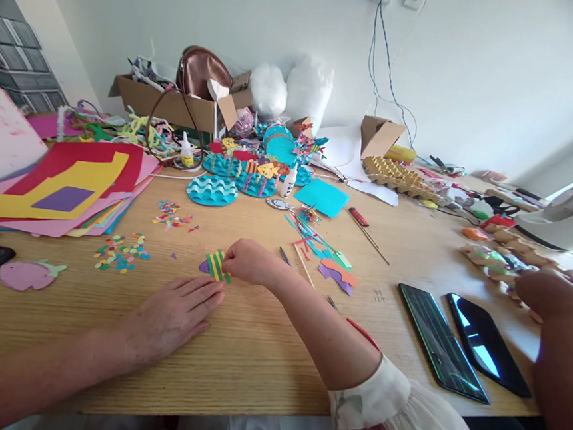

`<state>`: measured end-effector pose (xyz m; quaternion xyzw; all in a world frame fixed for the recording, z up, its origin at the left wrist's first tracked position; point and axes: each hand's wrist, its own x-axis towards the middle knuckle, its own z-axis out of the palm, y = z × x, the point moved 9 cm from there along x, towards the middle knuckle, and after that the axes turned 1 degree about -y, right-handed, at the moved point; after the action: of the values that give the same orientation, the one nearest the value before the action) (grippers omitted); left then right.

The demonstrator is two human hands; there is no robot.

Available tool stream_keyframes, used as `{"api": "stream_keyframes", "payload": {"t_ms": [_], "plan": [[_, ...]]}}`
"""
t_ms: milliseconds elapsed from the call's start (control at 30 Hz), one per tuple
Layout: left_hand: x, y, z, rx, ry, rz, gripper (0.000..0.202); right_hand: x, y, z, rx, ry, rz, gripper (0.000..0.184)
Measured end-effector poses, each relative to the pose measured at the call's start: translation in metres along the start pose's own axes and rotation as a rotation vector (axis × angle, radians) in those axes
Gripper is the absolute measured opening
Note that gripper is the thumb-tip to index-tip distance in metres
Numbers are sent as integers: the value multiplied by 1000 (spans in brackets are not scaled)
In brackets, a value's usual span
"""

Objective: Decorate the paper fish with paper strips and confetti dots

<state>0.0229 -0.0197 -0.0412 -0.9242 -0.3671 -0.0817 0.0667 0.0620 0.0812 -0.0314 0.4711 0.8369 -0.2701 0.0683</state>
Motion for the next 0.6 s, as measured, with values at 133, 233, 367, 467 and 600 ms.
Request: {"api": "stream_keyframes", "payload": {"t_ms": [133, 233, 367, 467, 600], "plan": [[-2, 1, 0, 1, -9, -3, 31, 16, -10, -1, -66, -26, 4, 24], [-5, 1, 0, 8, 18, -1, 31, 26, -11, -5, -65, -3, 17, 25], [-6, 1, 3, 3, 56, -3, 31, 27, -12, -10, -53, 44, 15, 27], [-7, 1, 3, 8, 80, 1, 30, 25, -18, -3, -58, -4, -39, 26], [-7, 1, 3, 9, 100, -6, 29, 29, -22, 4, -76, -20, -58, 25]]}}
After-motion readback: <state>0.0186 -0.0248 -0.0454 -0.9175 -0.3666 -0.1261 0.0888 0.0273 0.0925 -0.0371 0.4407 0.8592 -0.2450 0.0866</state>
